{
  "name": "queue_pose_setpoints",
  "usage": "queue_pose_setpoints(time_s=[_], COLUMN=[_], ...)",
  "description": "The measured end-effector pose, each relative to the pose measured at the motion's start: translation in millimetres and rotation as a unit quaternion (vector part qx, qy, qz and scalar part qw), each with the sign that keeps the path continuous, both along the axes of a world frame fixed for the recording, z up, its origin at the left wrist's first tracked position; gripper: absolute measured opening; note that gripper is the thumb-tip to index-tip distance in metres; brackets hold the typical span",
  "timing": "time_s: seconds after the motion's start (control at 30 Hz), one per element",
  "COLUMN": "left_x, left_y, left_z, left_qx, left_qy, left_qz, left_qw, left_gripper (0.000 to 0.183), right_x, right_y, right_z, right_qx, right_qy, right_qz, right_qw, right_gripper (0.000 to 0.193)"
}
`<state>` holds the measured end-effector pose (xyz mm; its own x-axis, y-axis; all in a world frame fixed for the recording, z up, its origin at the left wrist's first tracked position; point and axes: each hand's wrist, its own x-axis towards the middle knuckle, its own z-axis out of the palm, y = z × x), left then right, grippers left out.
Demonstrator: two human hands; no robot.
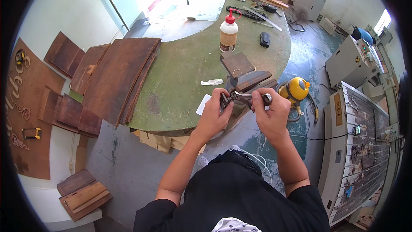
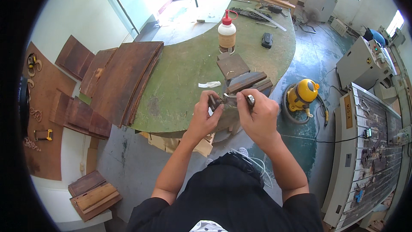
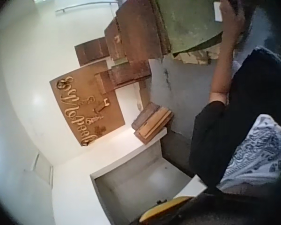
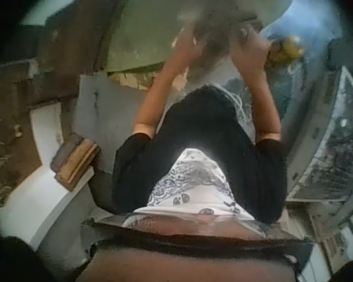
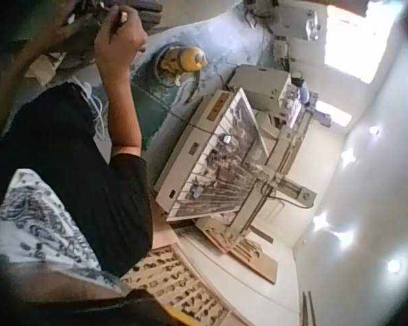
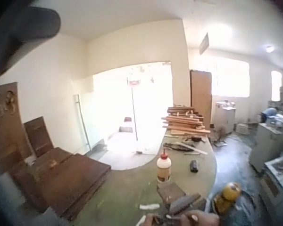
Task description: Securing a wooden components assembly using a bench vise and clamps on a routing table, adjusting mechanical fixtures with a wrench, and operating a handheld CNC controller.
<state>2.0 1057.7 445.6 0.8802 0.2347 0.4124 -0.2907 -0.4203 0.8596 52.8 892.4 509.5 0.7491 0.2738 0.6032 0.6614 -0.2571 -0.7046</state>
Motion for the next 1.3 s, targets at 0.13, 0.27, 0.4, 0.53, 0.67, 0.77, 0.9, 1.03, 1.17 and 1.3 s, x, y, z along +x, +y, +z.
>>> queue_pose_setpoints(time_s=[0.13, 0.27, 0.4, 0.53, 0.67, 0.77, 0.9, 1.03, 1.17, 1.3], left_x=[-1, -2, 1, 1, 1, 0, -4, -2, -5, 7], left_y=[-1, -2, -4, -3, -4, -4, -4, -6, -4, -4], left_z=[0, 1, 1, -3, -1, 2, -5, -3, 2, 4], left_qx=[-0.014, -0.019, -0.010, -0.012, -0.008, -0.004, 0.008, 0.013, 0.013, 0.000], left_qy=[0.035, 0.039, 0.012, 0.009, -0.007, 0.000, 0.018, 0.049, 0.037, -0.029], left_qz=[0.002, 0.002, 0.003, 0.004, 0.005, 0.007, 0.026, 0.022, 0.034, 0.043], left_qw=[0.999, 0.999, 1.000, 1.000, 1.000, 1.000, 0.999, 0.998, 0.999, 0.999], left_gripper=[0.027, 0.028, 0.028, 0.026, 0.026, 0.026, 0.029, 0.033, 0.034, 0.029], right_x=[2, 16, 22, 20, 31, 38, 70, 96, 102, 98], right_y=[11, 21, 26, 29, 44, 57, 106, 134, 140, 96], right_z=[22, 35, 43, 41, 23, 16, 31, -5, 10, 58], right_qx=[-0.068, -0.154, -0.173, -0.147, -0.017, 0.008, -0.057, -0.212, -0.183, -0.008], right_qy=[-0.030, -0.014, -0.018, -0.047, -0.050, 0.114, 0.112, 0.102, 0.083, 0.119], right_qz=[0.021, 0.063, 0.095, 0.079, 0.153, 0.211, 0.146, 0.172, 0.155, 0.104], right_qw=[0.997, 0.986, 0.980, 0.985, 0.987, 0.971, 0.981, 0.957, 0.967, 0.987], right_gripper=[0.008, 0.017, 0.026, 0.028, 0.030, 0.029, 0.043, 0.045, 0.038, 0.031])
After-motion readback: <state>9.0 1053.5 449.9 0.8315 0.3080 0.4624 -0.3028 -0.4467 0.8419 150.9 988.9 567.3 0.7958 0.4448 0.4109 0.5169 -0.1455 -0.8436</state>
